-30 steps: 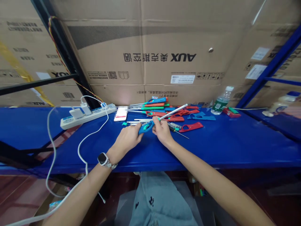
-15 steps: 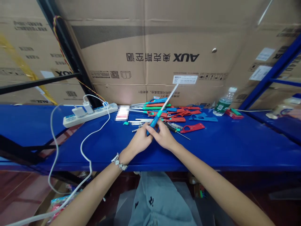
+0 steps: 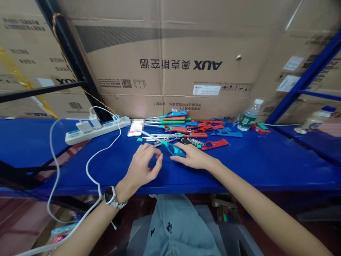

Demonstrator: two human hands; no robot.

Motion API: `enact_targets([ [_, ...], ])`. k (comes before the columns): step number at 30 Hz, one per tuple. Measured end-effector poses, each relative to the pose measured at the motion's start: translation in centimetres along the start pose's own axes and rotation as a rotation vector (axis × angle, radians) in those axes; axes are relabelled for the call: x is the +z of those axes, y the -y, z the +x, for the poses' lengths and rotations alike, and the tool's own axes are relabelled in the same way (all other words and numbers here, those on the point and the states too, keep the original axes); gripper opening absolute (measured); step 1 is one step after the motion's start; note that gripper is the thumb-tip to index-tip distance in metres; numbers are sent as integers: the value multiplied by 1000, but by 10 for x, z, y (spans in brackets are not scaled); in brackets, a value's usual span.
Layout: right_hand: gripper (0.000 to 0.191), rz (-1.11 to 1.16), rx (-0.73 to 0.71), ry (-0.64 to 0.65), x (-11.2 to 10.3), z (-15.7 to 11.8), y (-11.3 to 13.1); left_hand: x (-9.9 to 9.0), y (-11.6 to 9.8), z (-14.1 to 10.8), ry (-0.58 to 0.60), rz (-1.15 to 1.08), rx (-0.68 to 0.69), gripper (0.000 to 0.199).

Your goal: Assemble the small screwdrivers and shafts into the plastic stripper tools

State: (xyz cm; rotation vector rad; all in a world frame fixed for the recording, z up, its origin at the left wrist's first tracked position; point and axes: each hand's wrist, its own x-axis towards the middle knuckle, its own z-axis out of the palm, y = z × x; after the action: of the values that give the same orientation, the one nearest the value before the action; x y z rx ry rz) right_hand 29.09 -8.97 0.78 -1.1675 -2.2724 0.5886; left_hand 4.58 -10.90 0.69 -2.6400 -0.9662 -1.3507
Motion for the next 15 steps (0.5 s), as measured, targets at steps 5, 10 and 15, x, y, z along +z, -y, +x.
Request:
enact_targets([
  [5,43,-312,-94,135,4,12,0,12,2,12,103,-37,-27,12],
  [10,52,-311,-129,118,7,21,-10,17,10,23,240,-48,-21,11],
  [15,30,-117,-100,-136,-17,18,-28,18,16,30,337,-32,-9,11],
])
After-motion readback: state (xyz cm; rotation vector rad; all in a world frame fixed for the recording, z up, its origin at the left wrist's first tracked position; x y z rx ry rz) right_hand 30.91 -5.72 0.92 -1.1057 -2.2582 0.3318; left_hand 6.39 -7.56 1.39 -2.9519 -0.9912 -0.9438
